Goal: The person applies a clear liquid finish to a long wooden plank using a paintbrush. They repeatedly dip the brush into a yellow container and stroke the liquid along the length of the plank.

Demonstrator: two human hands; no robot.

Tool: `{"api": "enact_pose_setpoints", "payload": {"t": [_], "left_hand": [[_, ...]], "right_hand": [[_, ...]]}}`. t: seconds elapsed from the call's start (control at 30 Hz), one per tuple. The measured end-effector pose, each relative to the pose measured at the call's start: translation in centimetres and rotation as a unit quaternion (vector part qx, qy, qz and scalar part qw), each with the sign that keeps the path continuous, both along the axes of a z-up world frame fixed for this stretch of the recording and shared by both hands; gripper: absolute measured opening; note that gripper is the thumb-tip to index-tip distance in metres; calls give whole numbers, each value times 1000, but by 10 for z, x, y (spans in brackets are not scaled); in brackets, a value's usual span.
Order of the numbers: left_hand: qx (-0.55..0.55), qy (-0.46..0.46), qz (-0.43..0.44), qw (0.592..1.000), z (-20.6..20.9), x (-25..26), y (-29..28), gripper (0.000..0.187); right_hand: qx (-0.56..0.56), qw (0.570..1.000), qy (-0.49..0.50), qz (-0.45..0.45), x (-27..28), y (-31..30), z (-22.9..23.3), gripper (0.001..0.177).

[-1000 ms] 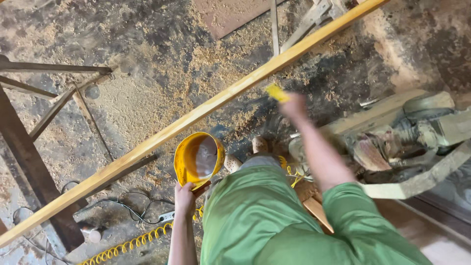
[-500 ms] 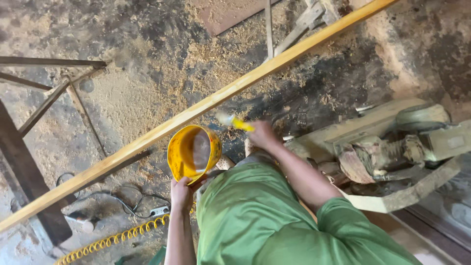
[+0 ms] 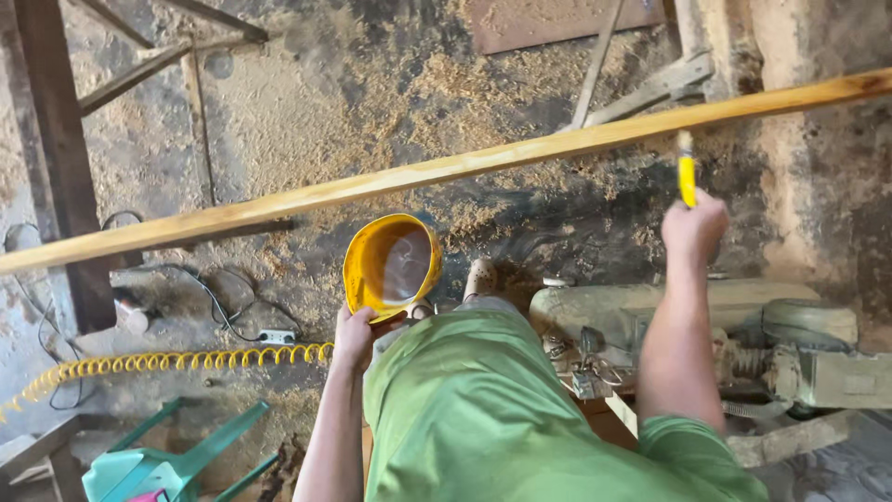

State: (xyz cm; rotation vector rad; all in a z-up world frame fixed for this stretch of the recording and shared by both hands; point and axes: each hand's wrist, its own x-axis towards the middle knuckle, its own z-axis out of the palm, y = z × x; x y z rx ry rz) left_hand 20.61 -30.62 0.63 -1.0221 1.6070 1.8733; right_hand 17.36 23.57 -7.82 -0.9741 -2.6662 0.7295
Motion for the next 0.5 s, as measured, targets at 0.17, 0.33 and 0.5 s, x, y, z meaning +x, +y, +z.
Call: {"api": "enact_pose_setpoints", "payload": {"t": [0.17, 0.33, 0.5], "left_hand": [[2, 8, 13, 1000, 0, 8, -19, 41], [15, -1, 10, 1000, 5, 13, -45, 41], [6, 0, 9, 1000, 2, 7, -70, 44]], "right_hand": [[-28, 986, -110, 122, -57, -115, 72, 14], [-160, 933, -98, 307, -85, -224, 78, 21], [-155, 962, -159, 162, -129, -167, 62, 17]]}}
